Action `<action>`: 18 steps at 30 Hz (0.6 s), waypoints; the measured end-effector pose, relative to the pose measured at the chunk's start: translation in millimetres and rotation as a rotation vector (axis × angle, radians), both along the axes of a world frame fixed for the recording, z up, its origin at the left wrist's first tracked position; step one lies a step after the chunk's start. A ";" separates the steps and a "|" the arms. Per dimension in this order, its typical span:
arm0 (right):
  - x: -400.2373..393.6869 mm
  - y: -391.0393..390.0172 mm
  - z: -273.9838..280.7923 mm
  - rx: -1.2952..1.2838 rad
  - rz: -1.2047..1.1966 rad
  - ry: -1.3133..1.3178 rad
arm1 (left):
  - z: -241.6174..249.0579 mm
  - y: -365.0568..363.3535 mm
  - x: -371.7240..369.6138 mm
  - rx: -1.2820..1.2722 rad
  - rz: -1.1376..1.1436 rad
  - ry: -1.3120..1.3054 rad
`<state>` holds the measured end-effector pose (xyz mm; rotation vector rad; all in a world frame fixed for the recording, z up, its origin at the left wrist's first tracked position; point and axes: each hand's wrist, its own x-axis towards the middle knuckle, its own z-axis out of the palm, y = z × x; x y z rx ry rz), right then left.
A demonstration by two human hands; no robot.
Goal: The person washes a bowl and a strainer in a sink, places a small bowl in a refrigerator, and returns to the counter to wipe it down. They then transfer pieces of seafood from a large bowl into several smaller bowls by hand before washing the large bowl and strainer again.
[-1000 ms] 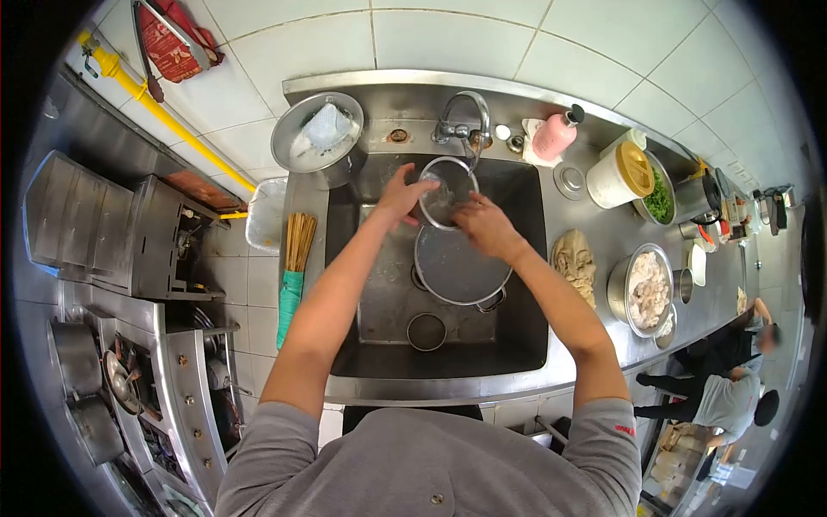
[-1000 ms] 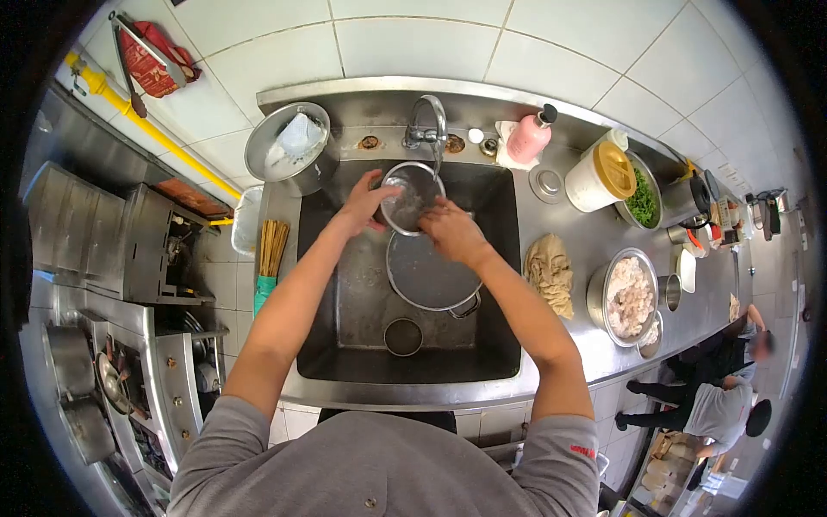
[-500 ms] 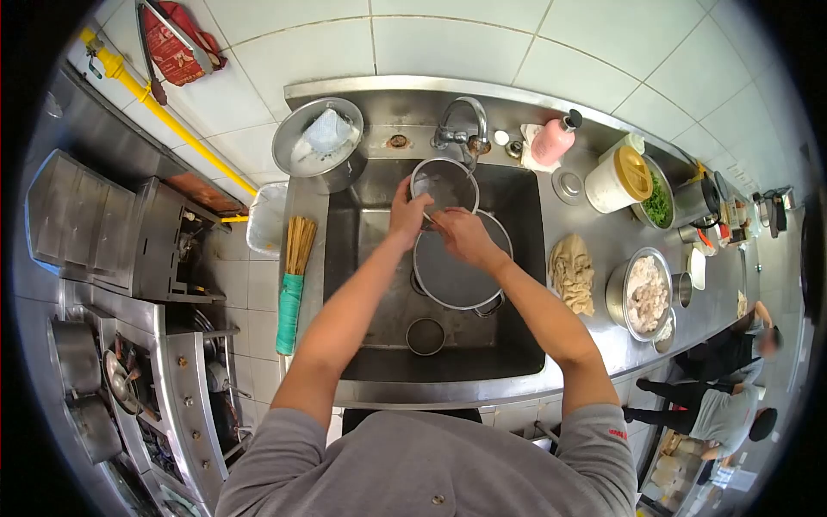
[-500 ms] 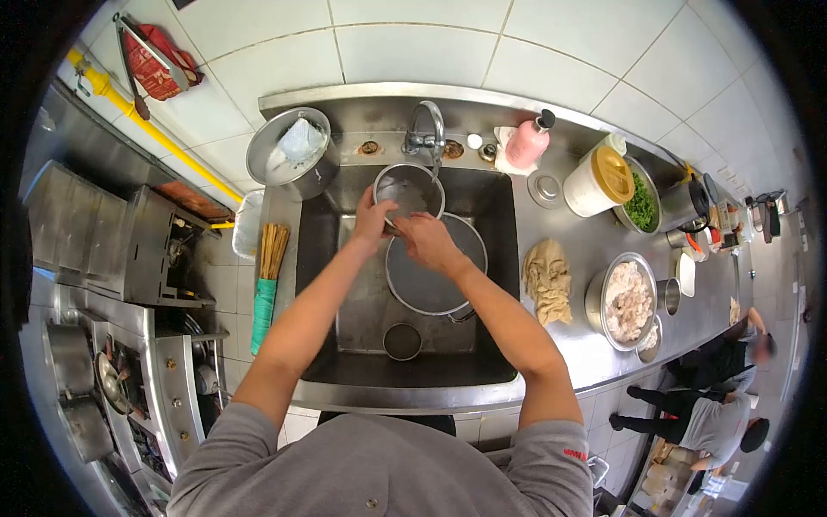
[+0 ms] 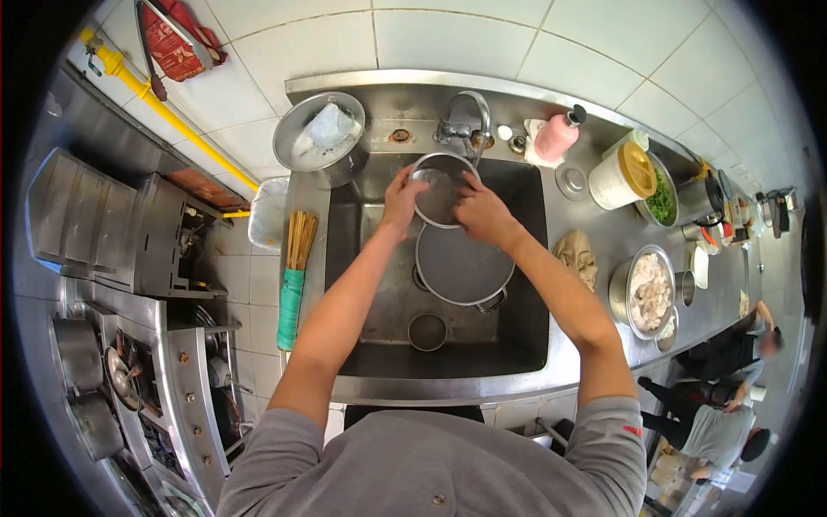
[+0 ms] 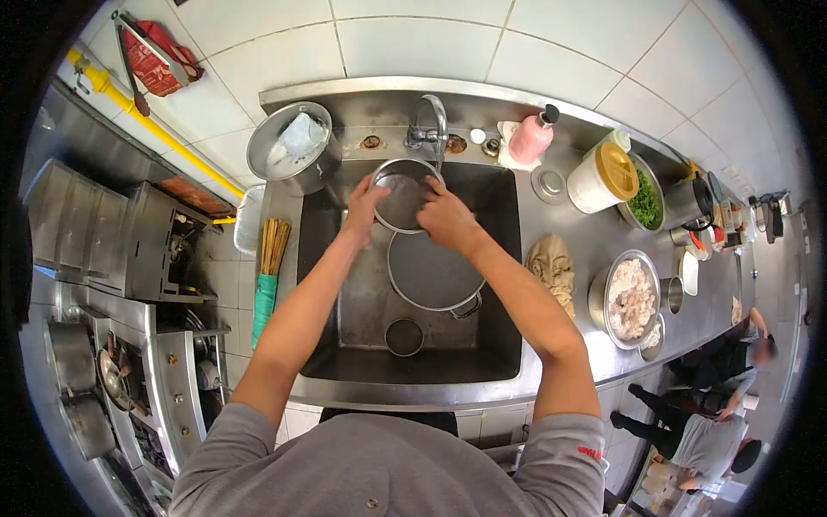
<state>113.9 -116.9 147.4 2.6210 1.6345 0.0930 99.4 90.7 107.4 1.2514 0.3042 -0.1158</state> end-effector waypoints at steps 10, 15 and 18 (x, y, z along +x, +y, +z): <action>-18.4 2.2 2.2 -0.060 -0.225 0.300 | -13.5 10.3 5.1 0.150 -0.095 0.214; -5.9 2.0 -24.3 0.045 -0.285 0.234 | -56.0 12.4 -5.7 0.030 0.016 0.297; -0.4 -2.7 -43.7 0.007 -0.312 0.211 | -68.2 23.1 -18.2 0.028 0.003 0.329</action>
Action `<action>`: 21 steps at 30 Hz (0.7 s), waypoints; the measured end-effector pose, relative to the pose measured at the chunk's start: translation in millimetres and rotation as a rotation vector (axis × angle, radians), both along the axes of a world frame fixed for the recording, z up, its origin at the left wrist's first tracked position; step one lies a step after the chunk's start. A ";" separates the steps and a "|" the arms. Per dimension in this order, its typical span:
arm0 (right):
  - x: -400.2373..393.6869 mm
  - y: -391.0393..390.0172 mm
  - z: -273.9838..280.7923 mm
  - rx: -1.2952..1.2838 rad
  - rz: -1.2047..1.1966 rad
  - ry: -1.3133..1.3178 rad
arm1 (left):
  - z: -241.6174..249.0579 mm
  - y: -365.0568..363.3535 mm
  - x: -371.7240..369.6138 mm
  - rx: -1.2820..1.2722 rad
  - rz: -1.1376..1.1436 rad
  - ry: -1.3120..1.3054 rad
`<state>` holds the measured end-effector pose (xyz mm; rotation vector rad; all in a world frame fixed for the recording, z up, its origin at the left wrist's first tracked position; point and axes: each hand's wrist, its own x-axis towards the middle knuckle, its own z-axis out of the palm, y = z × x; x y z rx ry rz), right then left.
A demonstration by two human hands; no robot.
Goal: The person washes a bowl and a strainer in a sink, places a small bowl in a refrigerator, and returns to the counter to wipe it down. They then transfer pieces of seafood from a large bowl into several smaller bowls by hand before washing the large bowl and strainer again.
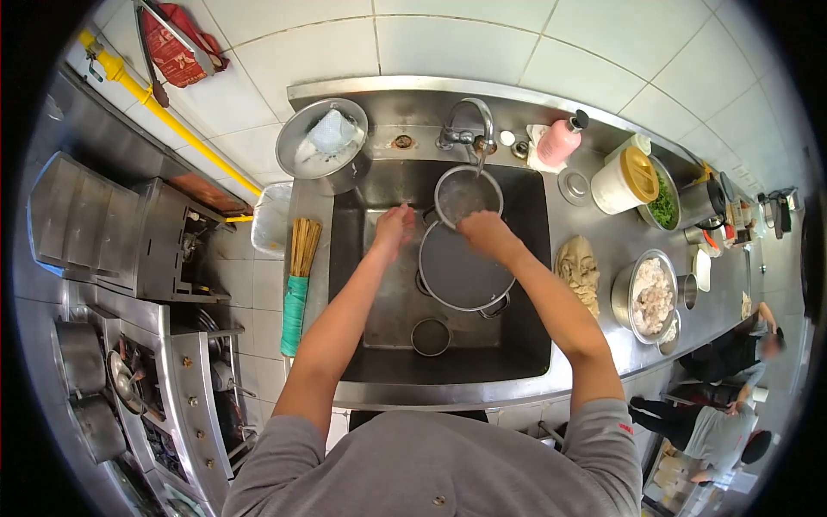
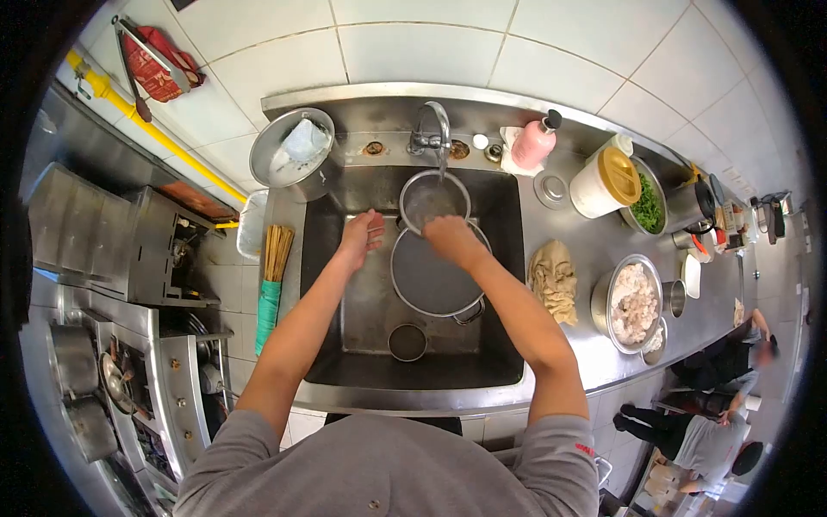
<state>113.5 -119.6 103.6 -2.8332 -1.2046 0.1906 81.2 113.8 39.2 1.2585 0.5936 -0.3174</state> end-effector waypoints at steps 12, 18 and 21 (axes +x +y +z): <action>-7.2 6.7 13.4 0.322 -0.072 0.194 | -30.9 -4.8 -23.9 -0.117 -0.007 0.059; 72.0 15.1 4.7 0.967 -0.593 0.576 | -37.7 -35.8 -16.3 -0.384 0.112 0.066; 90.9 23.4 4.8 1.334 -0.789 0.779 | -24.6 -54.7 -13.8 -0.555 0.176 0.034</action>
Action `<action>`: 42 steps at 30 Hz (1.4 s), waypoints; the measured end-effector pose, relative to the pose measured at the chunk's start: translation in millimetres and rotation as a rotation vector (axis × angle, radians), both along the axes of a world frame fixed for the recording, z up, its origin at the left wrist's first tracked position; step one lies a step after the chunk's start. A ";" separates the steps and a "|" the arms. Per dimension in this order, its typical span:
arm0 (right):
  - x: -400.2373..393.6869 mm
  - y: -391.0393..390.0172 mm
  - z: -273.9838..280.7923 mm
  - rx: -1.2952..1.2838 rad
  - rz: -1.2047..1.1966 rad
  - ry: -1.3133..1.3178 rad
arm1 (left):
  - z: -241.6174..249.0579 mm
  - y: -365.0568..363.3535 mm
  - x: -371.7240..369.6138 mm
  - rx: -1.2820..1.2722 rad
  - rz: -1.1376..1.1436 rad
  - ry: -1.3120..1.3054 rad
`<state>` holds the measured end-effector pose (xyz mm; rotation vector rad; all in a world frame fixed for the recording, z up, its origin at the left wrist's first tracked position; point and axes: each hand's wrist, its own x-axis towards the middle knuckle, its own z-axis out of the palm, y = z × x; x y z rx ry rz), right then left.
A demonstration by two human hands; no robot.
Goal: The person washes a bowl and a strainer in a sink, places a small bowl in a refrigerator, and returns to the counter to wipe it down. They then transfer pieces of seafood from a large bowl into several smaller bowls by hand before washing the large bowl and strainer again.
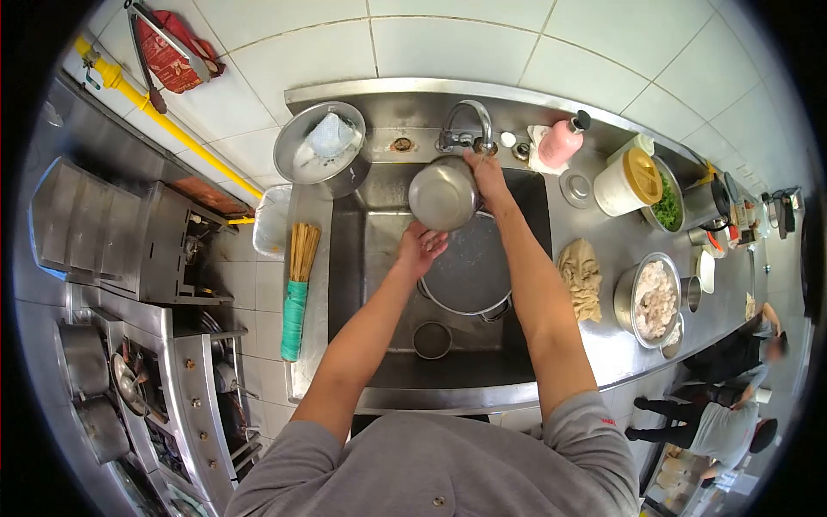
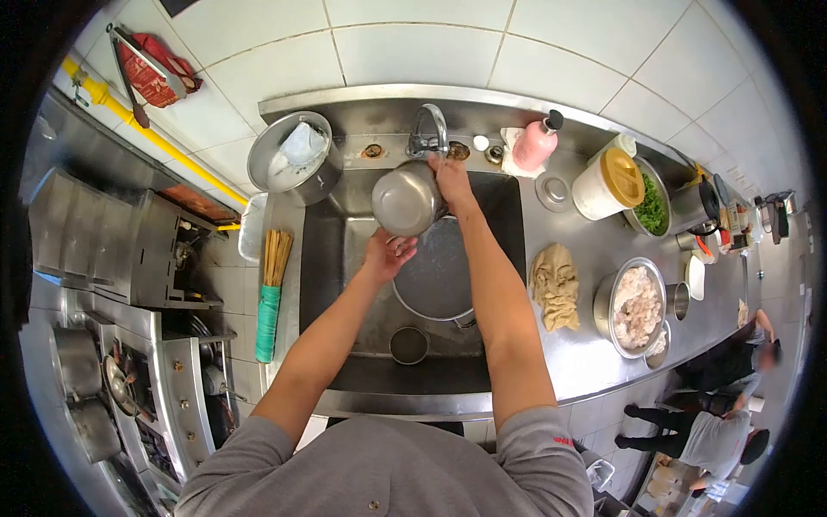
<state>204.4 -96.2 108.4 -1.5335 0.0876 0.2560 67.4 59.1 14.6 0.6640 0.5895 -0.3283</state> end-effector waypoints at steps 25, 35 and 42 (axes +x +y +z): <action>-19.1 -62.6 -17.2 0.436 -0.302 0.050 | 144.9 -77.8 142.5 1.664 -0.701 -0.714; -22.2 -2.5 9.6 0.416 -0.397 -0.120 | 155.4 -18.9 60.5 0.783 -0.052 -0.248; -9.3 14.6 14.3 0.685 -0.295 0.364 | 138.5 4.4 33.2 1.191 -0.021 -0.562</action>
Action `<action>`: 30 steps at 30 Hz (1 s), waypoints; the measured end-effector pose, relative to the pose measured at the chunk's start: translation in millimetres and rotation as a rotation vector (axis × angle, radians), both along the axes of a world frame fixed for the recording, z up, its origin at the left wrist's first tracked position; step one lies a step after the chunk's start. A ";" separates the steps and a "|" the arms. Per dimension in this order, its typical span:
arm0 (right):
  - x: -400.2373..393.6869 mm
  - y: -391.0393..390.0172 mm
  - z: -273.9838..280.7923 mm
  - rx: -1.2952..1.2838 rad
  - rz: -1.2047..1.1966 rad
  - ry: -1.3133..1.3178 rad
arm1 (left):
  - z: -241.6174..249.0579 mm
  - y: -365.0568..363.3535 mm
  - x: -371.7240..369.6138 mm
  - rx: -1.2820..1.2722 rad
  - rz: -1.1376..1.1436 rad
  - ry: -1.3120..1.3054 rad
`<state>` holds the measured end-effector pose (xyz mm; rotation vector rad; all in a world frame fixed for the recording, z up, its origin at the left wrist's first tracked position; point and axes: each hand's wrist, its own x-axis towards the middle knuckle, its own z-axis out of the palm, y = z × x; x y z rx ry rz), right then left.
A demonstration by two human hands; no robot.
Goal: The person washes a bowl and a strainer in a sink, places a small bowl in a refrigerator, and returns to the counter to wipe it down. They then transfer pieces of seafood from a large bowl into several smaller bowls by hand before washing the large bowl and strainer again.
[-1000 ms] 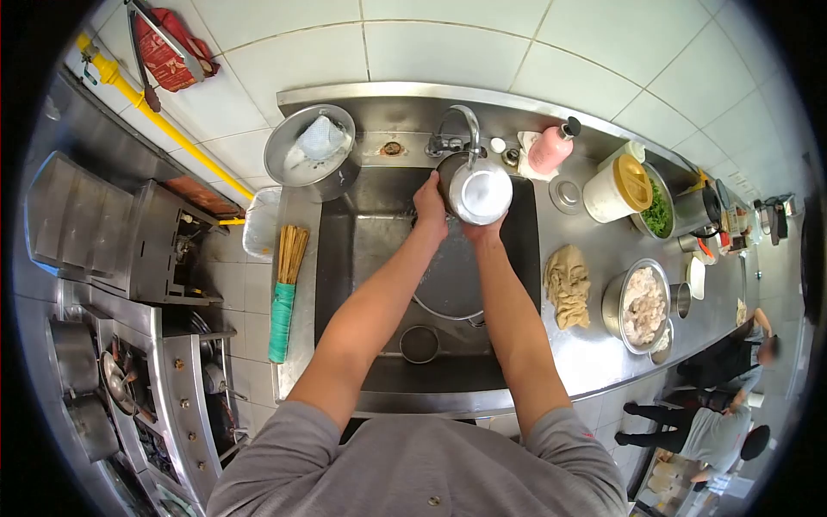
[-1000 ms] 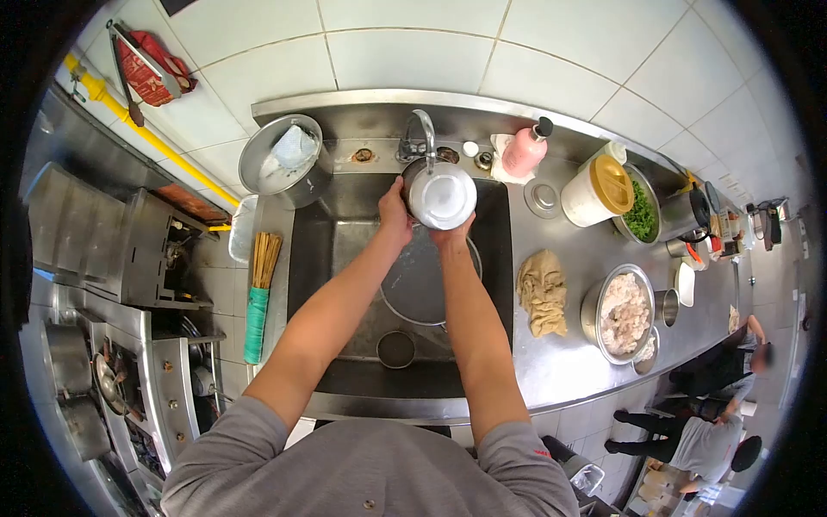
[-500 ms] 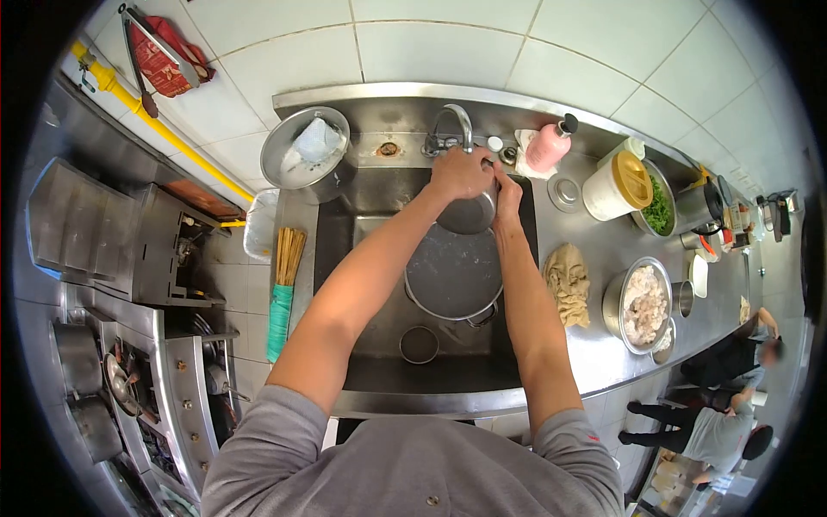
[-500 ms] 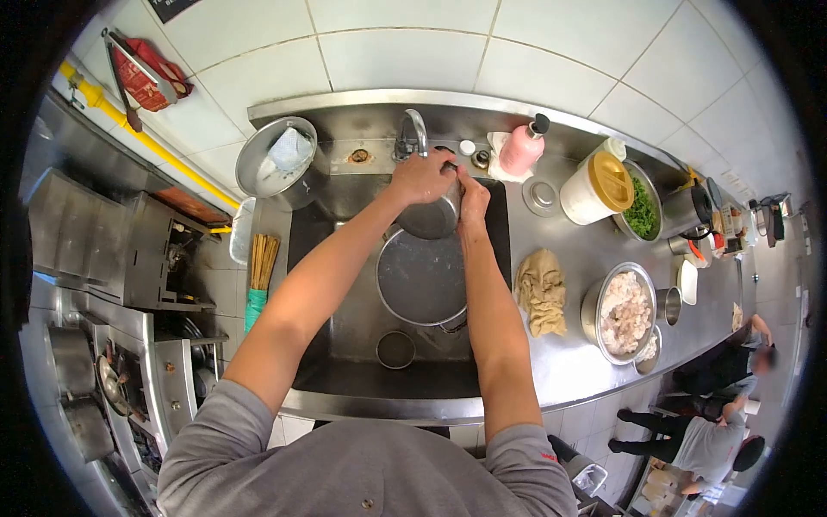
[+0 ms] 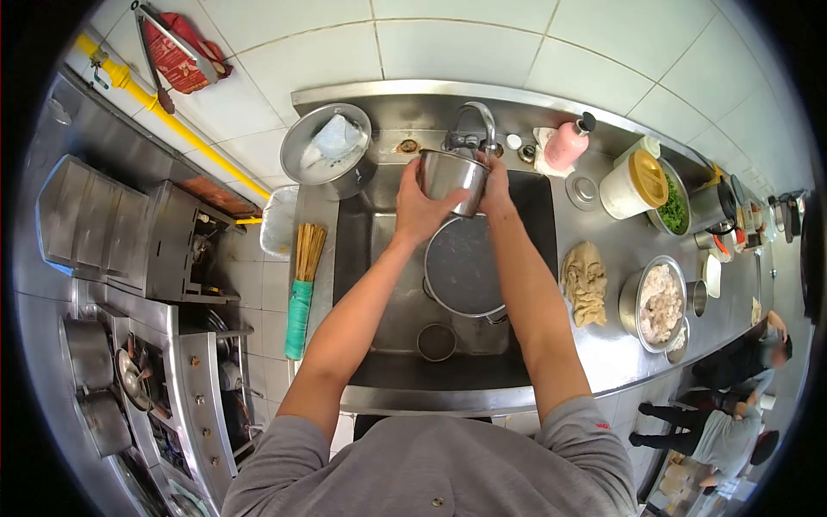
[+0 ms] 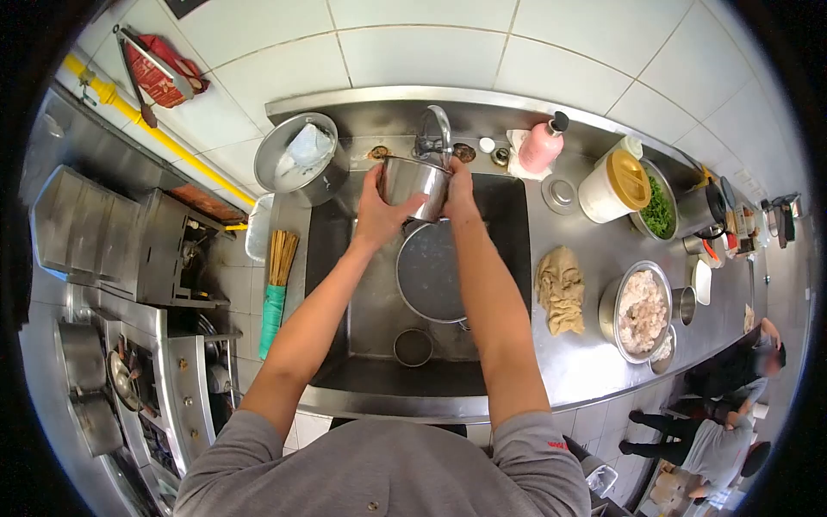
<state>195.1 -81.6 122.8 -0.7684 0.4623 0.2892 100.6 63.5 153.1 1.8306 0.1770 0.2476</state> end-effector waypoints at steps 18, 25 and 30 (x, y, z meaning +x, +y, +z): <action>-20.1 -11.6 4.3 -1.505 0.144 -0.679 | -28.3 -42.5 -37.1 -0.315 0.286 -0.269; -45.1 -25.5 12.6 -1.641 0.269 -0.625 | -25.9 -33.1 -9.6 0.000 0.300 -0.154; -38.9 -38.9 20.2 -2.017 0.344 -1.247 | -4.2 -22.2 -10.0 0.161 -0.119 -0.017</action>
